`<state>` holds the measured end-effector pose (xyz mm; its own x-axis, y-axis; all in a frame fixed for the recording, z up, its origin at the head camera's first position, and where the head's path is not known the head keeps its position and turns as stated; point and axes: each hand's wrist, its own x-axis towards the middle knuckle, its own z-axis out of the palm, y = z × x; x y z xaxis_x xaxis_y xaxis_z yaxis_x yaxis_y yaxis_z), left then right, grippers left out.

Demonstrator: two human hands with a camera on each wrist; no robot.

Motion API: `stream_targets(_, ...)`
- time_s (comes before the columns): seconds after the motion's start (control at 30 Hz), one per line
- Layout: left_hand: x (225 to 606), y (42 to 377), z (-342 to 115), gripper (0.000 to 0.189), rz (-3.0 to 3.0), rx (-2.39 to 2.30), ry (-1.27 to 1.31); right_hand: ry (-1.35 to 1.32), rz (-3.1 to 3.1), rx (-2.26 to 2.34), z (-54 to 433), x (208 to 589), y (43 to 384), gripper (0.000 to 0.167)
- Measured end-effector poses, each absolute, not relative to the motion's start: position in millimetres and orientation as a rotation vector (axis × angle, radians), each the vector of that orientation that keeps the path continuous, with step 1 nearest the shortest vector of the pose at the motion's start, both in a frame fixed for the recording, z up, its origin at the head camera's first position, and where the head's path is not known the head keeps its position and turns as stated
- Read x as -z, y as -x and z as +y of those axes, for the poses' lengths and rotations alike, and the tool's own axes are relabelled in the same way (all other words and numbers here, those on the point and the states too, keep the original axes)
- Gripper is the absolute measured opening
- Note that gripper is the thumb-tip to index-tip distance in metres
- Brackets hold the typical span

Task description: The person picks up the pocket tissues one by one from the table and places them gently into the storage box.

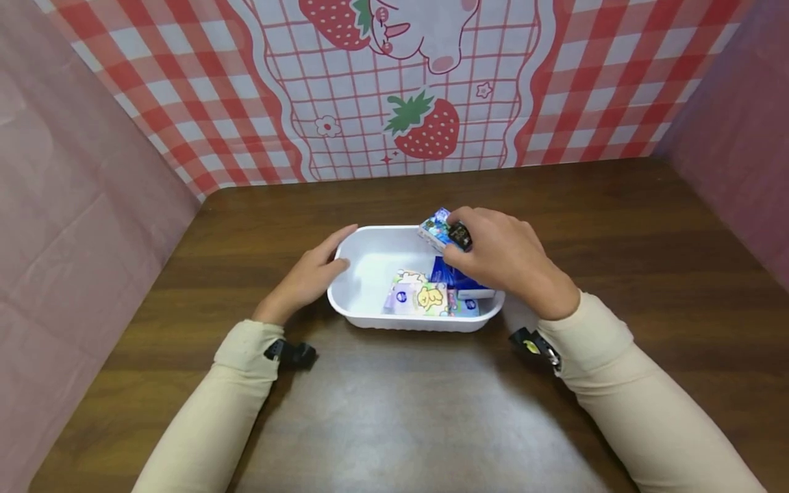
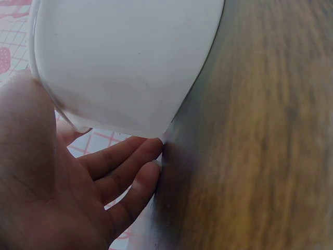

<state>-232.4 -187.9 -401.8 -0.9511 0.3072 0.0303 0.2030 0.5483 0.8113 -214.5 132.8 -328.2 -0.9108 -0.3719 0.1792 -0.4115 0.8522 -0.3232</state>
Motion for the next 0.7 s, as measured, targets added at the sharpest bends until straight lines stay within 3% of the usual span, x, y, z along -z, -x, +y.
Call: stream_targets(0.7,401.9,233.6,-187.3,0.059,2.661,-1.355,-0.423,-1.002,-2.882,-0.643,125.3,341.6,215.9,0.051)
